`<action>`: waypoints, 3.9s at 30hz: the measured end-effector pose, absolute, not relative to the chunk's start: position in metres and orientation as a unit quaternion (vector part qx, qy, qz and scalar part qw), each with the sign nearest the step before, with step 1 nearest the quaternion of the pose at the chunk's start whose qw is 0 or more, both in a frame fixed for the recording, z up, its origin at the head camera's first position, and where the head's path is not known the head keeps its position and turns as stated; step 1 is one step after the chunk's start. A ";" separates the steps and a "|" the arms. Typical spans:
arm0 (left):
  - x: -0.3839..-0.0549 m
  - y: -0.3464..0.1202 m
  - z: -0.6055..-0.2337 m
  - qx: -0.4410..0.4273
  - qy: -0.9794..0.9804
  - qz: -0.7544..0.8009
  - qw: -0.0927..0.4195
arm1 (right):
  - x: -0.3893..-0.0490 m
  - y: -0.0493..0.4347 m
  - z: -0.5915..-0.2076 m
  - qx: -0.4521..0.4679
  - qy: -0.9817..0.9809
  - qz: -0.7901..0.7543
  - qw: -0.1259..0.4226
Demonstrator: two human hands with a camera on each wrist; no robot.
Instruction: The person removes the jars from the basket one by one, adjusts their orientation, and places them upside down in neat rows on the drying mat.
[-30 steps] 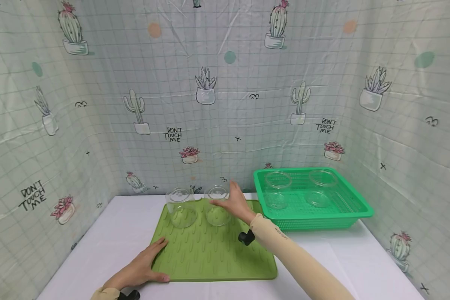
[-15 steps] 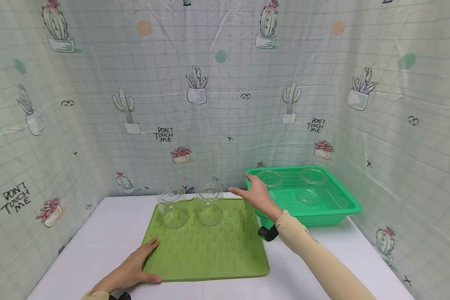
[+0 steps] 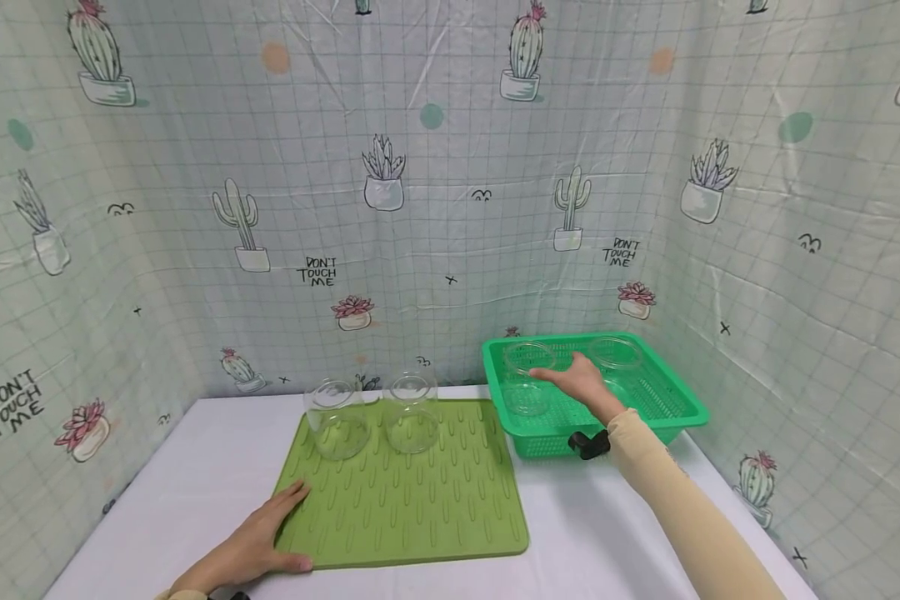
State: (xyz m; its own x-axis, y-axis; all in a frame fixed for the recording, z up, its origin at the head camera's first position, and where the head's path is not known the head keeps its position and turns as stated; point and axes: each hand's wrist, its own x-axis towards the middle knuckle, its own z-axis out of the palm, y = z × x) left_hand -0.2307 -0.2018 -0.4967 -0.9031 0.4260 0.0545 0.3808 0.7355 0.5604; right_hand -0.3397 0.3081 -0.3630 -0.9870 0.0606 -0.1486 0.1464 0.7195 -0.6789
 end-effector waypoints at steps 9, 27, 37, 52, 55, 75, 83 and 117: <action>-0.230 -0.204 -0.497 0.218 0.930 0.293 0.034 | -0.369 0.317 -0.382 0.042 0.888 -0.427 0.167; -0.227 -0.202 -0.495 0.223 0.931 0.286 0.027 | -0.407 0.305 -0.406 0.070 0.853 -0.472 0.209; -0.226 -0.202 -0.498 0.223 0.928 0.297 0.034 | -0.412 0.296 -0.413 0.050 0.861 -0.485 0.144; -0.229 -0.203 -0.500 0.221 0.927 0.301 0.043 | -0.424 0.289 -0.432 0.033 0.881 -0.463 0.090; -0.229 -0.203 -0.501 0.218 0.927 0.303 0.046 | -0.421 0.289 -0.428 0.030 0.879 -0.468 0.093; -0.234 -0.208 -0.503 0.227 0.929 0.290 0.031 | -0.375 0.317 -0.365 0.012 0.908 -0.415 0.056; -0.232 -0.207 -0.497 0.228 0.927 0.295 0.030 | -0.345 0.291 -0.336 -0.066 0.925 -0.373 -0.020; -0.265 -0.067 -0.412 0.281 0.694 0.658 0.079 | -0.257 0.151 -0.305 -0.232 0.940 -0.229 -0.099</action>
State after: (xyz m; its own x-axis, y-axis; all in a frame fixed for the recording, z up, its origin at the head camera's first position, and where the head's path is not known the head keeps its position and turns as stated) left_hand -0.2646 -0.0673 -0.4124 -0.8297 0.4937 0.2606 0.2865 -0.0240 0.9578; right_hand -0.2567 0.1506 -0.3048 -0.8726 -0.3910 0.2926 -0.4818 0.7871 -0.3851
